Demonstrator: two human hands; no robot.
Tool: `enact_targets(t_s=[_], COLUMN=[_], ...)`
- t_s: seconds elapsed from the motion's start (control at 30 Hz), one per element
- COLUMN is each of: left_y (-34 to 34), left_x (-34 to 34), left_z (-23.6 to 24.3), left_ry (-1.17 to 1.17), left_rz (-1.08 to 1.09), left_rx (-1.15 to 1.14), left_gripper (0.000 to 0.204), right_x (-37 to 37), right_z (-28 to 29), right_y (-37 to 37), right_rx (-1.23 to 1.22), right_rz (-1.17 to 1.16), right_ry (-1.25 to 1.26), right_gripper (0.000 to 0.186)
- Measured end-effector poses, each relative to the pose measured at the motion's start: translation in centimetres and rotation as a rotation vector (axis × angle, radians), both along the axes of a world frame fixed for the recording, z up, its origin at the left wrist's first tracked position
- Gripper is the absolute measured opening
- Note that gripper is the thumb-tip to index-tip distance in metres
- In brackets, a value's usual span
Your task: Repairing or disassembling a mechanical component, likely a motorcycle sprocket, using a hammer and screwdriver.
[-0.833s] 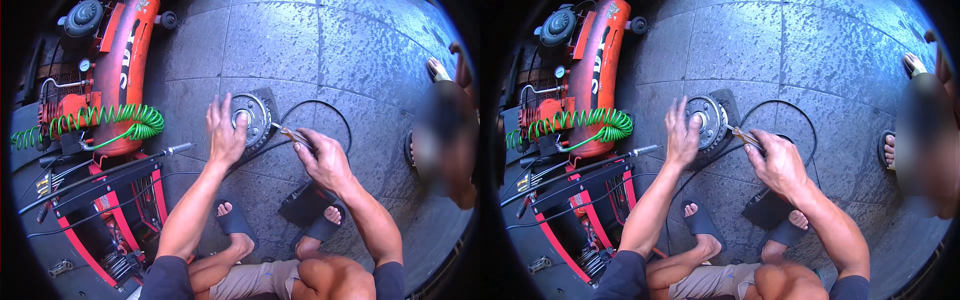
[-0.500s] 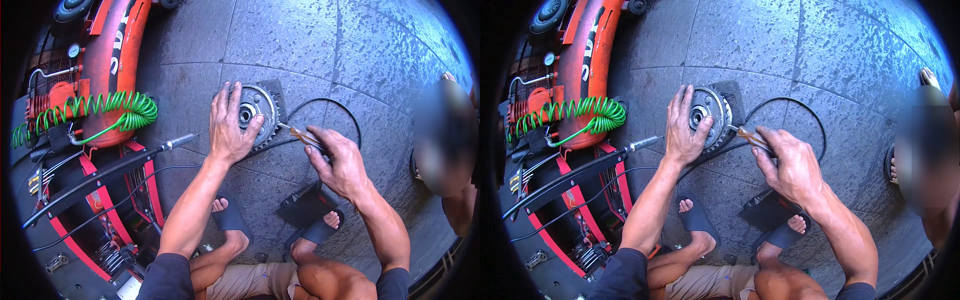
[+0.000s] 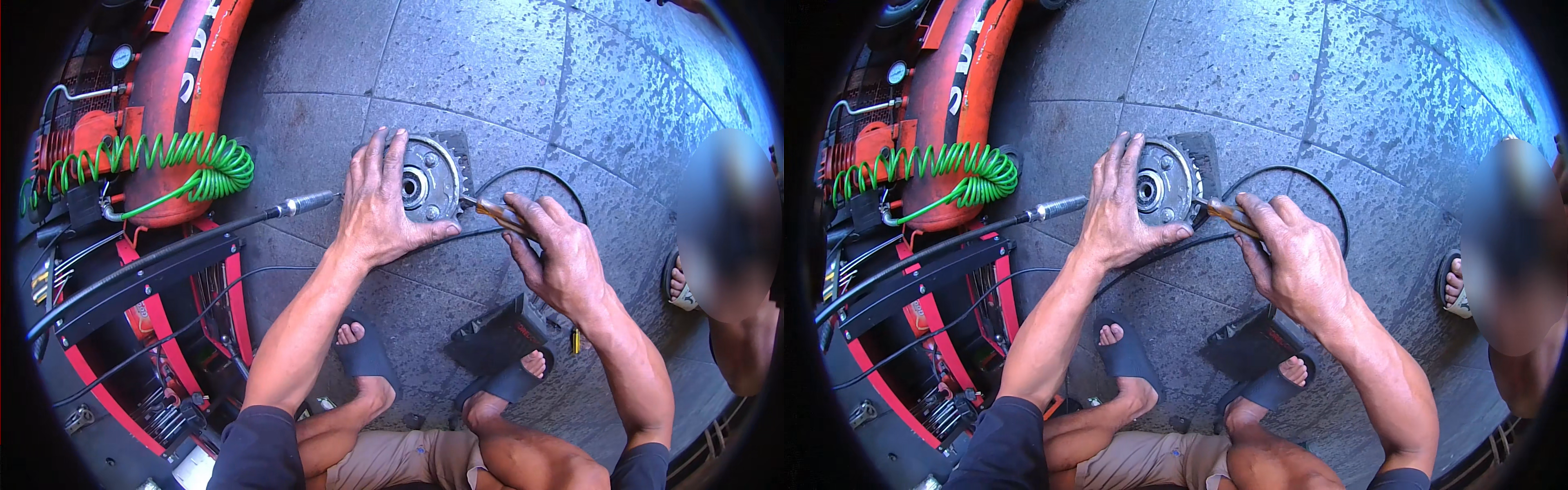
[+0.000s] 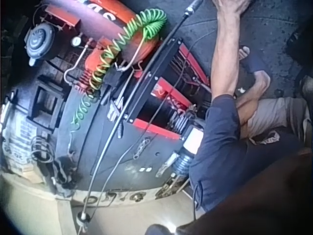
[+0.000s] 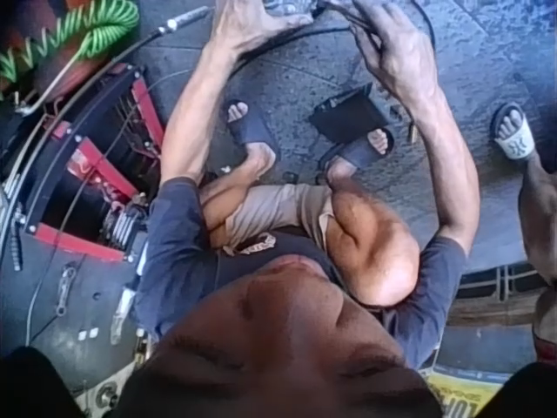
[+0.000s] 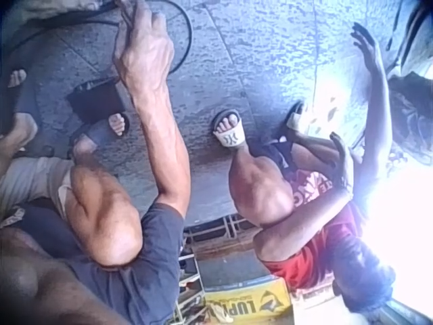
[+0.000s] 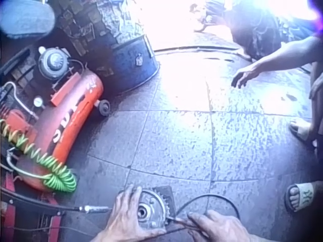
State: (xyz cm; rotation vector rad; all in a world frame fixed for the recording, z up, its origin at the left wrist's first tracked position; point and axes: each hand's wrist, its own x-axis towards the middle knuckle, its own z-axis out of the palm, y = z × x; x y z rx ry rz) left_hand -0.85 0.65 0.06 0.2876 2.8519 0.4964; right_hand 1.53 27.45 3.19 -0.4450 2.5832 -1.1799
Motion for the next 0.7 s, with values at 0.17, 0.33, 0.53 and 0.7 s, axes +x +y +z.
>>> enact_targets(t_s=[0.17, 0.33, 0.53, 0.7], left_y=[-0.1, -0.1, -0.3, -0.2], left_x=[-0.1, 0.2, 0.0, -0.2], left_z=[-0.2, -0.8, -0.7, -0.6], left_ry=[0.019, 0.016, 0.072, 0.082], left_rz=[-0.023, -0.024, -0.047, -0.068], left_rx=[-0.051, -0.023, 0.003, 0.021], left_gripper=[0.14, 0.135, 0.132, 0.131], right_x=[-2.0, -5.7, -5.7, -3.9], right_z=[-0.8, -0.4, 0.9, 0.7], right_y=[-0.2, -0.5, -2.3, -2.3], right_rx=[-0.178, -0.365, 0.098, 0.24], right_rz=[0.033, -0.045, 0.171, 0.172], right_ry=[-0.165, -1.332, -0.699, -0.383], right_gripper=[0.035, 0.042, 0.04, 0.032])
